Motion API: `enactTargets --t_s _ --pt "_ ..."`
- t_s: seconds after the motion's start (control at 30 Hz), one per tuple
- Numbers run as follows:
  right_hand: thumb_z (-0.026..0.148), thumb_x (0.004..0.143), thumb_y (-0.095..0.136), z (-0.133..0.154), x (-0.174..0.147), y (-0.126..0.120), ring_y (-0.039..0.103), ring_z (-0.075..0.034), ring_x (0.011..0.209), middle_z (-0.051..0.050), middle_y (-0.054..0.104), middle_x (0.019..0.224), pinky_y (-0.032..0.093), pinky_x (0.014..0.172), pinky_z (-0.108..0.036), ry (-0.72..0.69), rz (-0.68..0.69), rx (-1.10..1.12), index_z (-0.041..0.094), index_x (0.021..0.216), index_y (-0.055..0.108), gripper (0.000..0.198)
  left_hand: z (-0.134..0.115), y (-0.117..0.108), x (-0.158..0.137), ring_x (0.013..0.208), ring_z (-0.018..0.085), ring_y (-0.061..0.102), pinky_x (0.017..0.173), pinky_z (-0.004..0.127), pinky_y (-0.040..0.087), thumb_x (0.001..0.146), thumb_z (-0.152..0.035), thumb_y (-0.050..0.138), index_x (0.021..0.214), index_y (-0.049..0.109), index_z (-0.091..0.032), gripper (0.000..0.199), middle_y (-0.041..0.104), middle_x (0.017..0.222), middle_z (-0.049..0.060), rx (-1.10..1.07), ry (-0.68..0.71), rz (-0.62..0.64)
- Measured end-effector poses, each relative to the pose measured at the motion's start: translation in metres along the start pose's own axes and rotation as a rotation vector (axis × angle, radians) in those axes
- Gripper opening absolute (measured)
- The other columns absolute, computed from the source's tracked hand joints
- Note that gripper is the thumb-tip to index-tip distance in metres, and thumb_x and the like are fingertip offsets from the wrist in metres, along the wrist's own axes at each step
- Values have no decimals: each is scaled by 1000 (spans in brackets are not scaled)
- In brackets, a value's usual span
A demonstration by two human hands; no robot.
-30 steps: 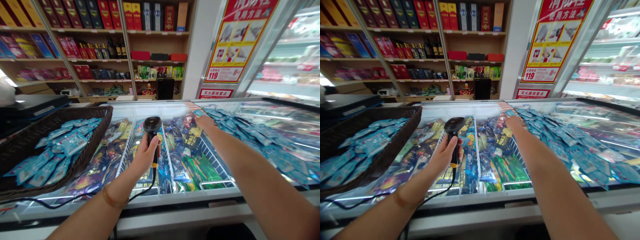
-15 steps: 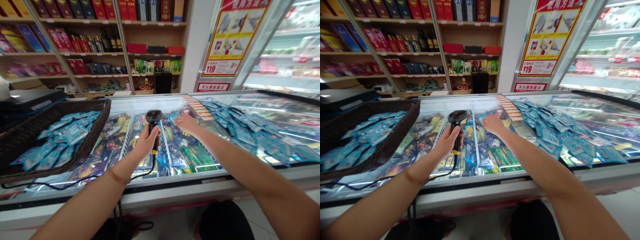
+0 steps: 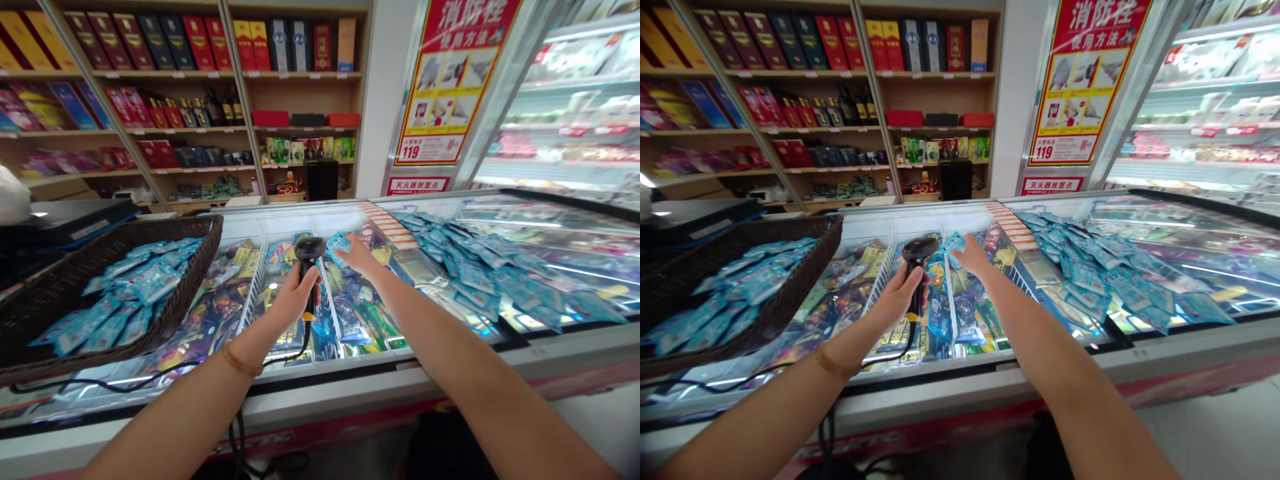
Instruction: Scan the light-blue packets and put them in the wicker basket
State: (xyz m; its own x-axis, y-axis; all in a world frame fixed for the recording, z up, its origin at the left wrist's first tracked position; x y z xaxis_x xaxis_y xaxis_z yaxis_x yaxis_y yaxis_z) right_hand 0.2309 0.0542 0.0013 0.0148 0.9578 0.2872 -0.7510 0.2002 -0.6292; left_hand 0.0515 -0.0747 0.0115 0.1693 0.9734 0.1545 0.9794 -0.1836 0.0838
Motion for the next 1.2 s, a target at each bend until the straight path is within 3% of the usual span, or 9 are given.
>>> enactTargets --t_s 0.07,0.2,0.33,0.7,0.93,1.2 --pt "34 84 66 -6 1 -6 67 -24 100 -8 72 102 50 90 -36 75 -38 260 19 102 63 24 -2 5 -2 52 7 54 47 24 44 81 -64 64 96 47 -21 49 58 81 -4 23 9 47" --pt "41 81 70 -3 3 -8 69 -18 82 -2 73 84 52 75 -29 179 36 814 20 89 62 23 -7 15 -6 51 7 53 49 25 44 82 -65 62 94 46 -20 49 57 79 -3 46 27 124" --pt "35 80 75 4 1 -14 69 -15 75 1 70 71 53 72 -25 216 51 1044 22 83 61 19 -5 25 -9 50 8 52 49 25 42 85 -66 58 93 46 -20 48 55 72 -5 91 23 213" --pt "24 83 73 18 -2 -13 73 -17 77 0 70 69 57 73 -26 185 123 1238 20 81 63 11 -6 32 -13 49 10 50 51 26 39 88 -64 55 91 47 -20 45 53 64 -5 156 34 265" --pt "28 81 74 20 -5 -15 74 -20 87 -1 72 72 59 75 -29 184 99 1216 22 83 63 13 -7 33 -14 50 10 51 53 26 40 89 -63 54 91 47 -20 43 54 64 -5 170 49 278" --pt "30 79 74 19 -5 -16 73 -19 86 -1 71 72 58 76 -29 162 98 1190 21 81 62 15 1 34 -14 50 9 51 52 25 41 90 -62 53 94 47 -21 42 55 65 -5 165 20 321"
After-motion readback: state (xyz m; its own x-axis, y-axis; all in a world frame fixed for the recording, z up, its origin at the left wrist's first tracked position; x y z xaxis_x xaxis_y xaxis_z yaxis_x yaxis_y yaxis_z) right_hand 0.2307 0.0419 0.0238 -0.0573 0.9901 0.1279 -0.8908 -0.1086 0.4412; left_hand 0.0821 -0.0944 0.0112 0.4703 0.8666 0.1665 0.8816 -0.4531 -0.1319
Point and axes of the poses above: each hand's wrist, its own x-axis towards the middle knuckle, its own y-axis out of the palm, z = x × y, the point moved 7 cm from there along x, towards the middle knuckle
